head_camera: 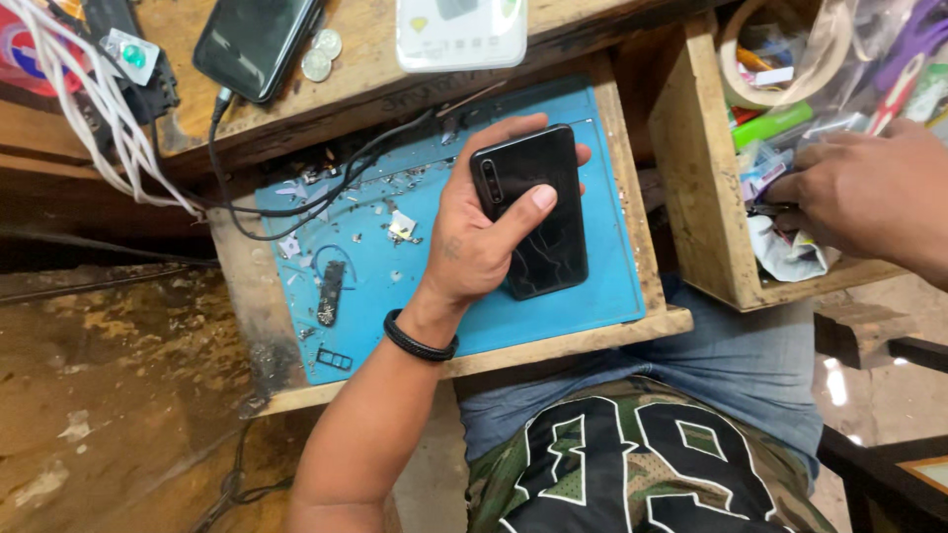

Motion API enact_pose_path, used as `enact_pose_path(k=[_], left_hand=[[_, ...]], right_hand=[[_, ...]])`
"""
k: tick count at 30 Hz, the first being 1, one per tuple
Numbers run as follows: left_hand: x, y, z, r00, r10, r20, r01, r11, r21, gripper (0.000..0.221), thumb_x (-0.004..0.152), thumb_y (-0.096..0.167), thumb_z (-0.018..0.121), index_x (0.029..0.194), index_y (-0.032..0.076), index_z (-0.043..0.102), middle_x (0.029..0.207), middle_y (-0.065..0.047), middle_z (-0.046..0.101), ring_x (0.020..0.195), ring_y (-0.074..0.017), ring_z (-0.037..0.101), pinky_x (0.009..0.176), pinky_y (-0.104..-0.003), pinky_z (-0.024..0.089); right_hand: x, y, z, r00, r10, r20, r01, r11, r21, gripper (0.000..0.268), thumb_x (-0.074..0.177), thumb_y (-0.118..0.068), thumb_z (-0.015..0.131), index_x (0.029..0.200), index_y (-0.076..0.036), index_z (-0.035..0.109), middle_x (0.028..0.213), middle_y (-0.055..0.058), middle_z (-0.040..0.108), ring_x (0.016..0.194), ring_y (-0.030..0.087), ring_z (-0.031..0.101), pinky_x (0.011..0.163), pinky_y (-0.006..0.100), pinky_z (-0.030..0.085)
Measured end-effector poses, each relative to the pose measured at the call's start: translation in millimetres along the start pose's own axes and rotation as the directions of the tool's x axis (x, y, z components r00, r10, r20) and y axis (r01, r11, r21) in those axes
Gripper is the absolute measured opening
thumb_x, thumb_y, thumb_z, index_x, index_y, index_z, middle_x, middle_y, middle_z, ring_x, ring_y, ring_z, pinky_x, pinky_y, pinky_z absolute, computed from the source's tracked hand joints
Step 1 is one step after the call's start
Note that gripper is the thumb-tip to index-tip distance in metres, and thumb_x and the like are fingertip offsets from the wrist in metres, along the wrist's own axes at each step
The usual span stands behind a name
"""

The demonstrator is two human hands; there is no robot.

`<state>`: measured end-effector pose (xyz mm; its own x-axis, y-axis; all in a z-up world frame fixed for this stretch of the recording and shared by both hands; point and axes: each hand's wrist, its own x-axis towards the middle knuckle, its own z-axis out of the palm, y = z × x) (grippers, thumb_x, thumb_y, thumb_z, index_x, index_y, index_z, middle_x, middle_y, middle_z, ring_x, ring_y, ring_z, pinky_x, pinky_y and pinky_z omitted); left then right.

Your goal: The person cleans a smartphone screen with a wipe, then presses the edges of the screen to ensure it is properly seated. They power on the device and apply a green rubber band around the phone to hold the screen in place. The person then picks up a second smartphone, removes a protective film from its back, and places it on the workbench.

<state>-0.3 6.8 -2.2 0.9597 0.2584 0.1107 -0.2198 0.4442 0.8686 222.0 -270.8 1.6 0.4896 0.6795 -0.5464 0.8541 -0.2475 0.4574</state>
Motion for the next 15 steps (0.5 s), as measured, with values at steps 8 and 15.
enact_pose_path(k=[8,15], left_hand=[[-1,1,-3,1.0,0.01,0.003,-0.01,1.0,0.027,0.046,0.108,0.003,0.065,0.149,0.003,0.044,0.133,-0.018,0.068,0.115,-0.0203,0.07,0.104,-0.036,0.059],[-1,1,-3,1.0,-0.001,0.01,0.001,1.0,0.01,0.049,0.108,0.003,0.065,0.153,0.004,0.044,0.133,-0.018,0.068,0.114,-0.0192,0.07,0.104,-0.035,0.059]], right_hand=[[13,11,52,0.954,-0.029,-0.298,0.07,0.99,0.127,0.037,0.07,-0.054,0.073,0.098,-0.029,0.075,0.093,-0.011,0.07,0.095,0.009,0.07,0.074,0.033,0.054],[8,24,79,0.974,0.226,0.017,-0.139,0.536,0.833,0.021,0.096,-0.031,0.076,0.104,-0.012,0.075,0.079,0.012,0.071,0.066,0.026,0.064,0.061,0.043,0.055]])
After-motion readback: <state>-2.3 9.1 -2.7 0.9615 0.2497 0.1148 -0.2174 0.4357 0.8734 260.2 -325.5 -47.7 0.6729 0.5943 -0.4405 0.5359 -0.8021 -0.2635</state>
